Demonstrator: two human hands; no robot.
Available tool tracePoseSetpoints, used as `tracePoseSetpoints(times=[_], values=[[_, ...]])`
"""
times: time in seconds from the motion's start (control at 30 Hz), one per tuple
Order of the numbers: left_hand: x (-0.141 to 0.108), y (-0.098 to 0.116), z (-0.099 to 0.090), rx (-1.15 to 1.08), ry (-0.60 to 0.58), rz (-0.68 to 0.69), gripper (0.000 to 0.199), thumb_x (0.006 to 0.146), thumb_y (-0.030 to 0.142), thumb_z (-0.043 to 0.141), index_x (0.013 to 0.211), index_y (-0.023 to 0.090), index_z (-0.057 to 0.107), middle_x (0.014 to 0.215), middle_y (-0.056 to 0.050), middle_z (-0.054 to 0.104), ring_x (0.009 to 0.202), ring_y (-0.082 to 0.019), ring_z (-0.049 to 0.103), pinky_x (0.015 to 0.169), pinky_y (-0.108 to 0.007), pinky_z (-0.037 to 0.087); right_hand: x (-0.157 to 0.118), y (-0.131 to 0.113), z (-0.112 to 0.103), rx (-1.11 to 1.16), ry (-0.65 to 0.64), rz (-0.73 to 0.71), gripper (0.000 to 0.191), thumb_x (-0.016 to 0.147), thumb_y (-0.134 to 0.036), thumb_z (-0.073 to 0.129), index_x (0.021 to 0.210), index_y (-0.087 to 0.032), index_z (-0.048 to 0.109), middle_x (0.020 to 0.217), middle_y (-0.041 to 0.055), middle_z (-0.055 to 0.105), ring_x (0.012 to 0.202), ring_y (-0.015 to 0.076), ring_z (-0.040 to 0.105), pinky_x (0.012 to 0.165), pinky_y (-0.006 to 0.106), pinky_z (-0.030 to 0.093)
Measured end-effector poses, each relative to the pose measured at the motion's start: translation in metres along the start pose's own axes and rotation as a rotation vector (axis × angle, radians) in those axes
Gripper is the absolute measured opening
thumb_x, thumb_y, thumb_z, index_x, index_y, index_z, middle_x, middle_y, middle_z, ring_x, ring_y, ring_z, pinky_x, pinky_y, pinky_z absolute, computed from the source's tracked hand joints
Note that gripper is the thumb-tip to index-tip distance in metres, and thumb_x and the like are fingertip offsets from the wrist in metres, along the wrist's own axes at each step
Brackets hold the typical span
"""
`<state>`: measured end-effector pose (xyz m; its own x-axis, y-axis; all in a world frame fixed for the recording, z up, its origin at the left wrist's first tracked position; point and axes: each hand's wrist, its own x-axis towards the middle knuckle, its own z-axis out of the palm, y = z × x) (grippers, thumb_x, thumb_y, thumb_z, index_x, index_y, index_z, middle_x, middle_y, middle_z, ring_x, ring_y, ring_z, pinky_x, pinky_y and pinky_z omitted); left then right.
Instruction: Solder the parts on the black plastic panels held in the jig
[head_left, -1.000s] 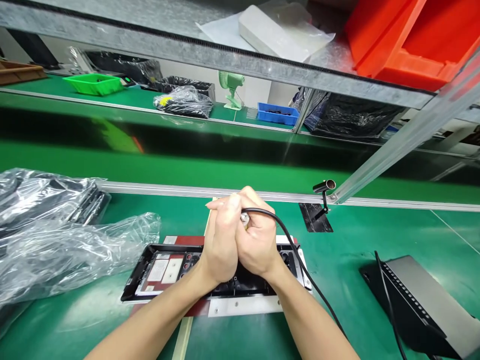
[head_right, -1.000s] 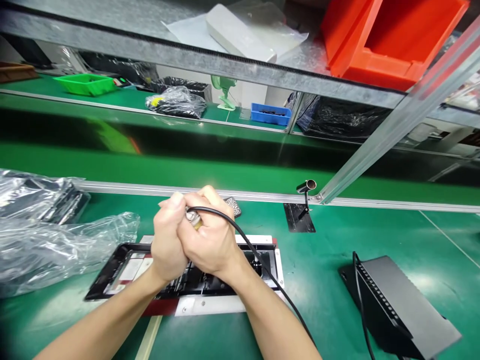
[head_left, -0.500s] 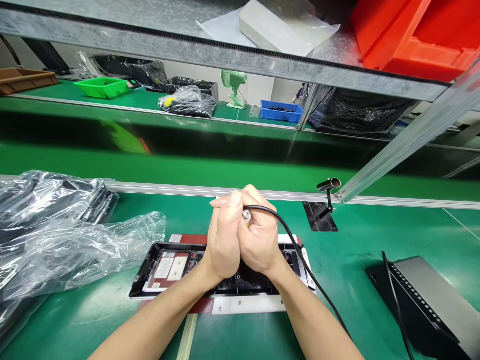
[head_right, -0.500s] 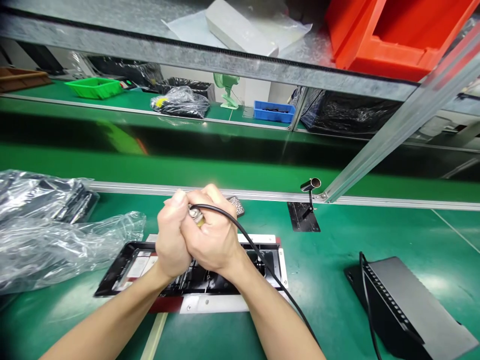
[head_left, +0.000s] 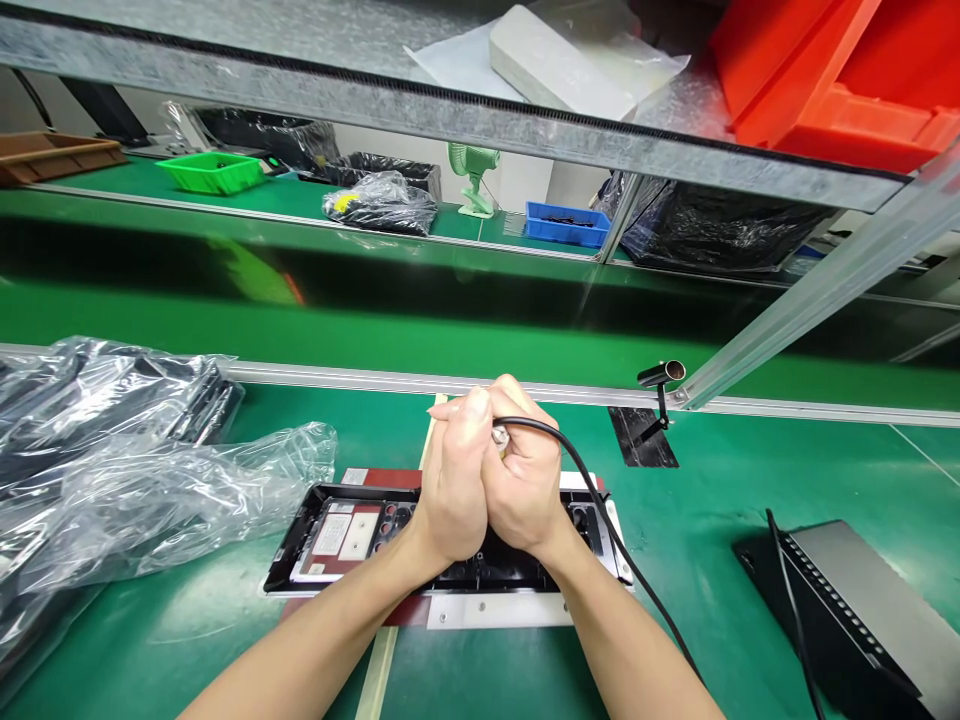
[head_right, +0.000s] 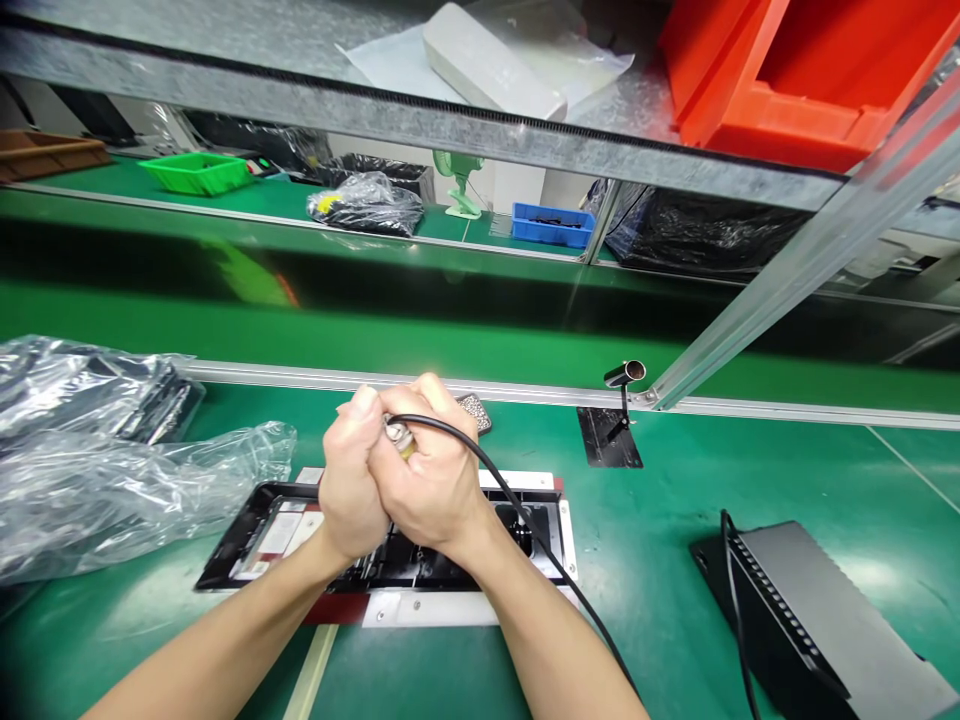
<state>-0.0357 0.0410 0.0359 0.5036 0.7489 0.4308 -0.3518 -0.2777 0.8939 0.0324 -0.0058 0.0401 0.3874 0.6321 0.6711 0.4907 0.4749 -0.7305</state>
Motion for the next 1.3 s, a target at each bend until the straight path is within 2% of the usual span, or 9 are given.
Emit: tracePoseSetpoints(times=[0.17, 0.5, 1.07, 1.3], values=[[-0.0007, -0.0026, -0.0007, -0.013, 0.013, -0.014, 0.054, 0.103, 0.059, 0.041, 0.064, 0.021, 0.046, 0.064, 0.0, 0.042, 0.059, -0.016, 0.038, 0.057, -0.035, 0.036, -0.0007, 0.001, 0.0002, -0.001, -0.003, 0.024, 0.018, 0.098, -0.025, 0.058, 0.094, -0.021, 0.076, 0.082, 0.0011, 0.054, 0.077, 0.0133, 0.054, 0.071, 0.029, 0.045], [-0.0024, -0.0007, -0.0023, 0.007, 0.027, -0.06, 0.055, 0.1, 0.063, 0.042, 0.067, 0.021, 0.047, 0.068, -0.001, 0.044, 0.065, -0.016, 0.042, 0.063, -0.035, 0.036, -0.0009, 0.0026, 0.0009, -0.004, 0.003, 0.006, 0.017, 0.097, -0.024, 0.059, 0.091, -0.02, 0.073, 0.081, 0.0009, 0.055, 0.075, 0.0134, 0.052, 0.069, 0.029, 0.044], [-0.0035, -0.0043, -0.0035, 0.031, 0.021, -0.088, 0.055, 0.1, 0.065, 0.04, 0.068, 0.022, 0.049, 0.07, -0.003, 0.048, 0.067, -0.019, 0.047, 0.067, -0.038, 0.046, -0.0028, 0.0032, 0.001, -0.044, 0.006, 0.024, 0.018, 0.096, -0.025, 0.056, 0.088, -0.021, 0.071, 0.08, 0.0015, 0.059, 0.076, 0.015, 0.053, 0.07, 0.03, 0.045], [-0.0032, -0.0035, -0.0041, 0.065, 0.016, -0.082, 0.055, 0.101, 0.064, 0.038, 0.065, 0.022, 0.046, 0.067, -0.002, 0.047, 0.063, -0.018, 0.045, 0.062, -0.037, 0.043, -0.0016, 0.0038, 0.0013, -0.015, 0.001, 0.023, 0.019, 0.097, -0.025, 0.057, 0.089, -0.021, 0.073, 0.081, 0.0019, 0.055, 0.076, 0.015, 0.054, 0.07, 0.031, 0.046]])
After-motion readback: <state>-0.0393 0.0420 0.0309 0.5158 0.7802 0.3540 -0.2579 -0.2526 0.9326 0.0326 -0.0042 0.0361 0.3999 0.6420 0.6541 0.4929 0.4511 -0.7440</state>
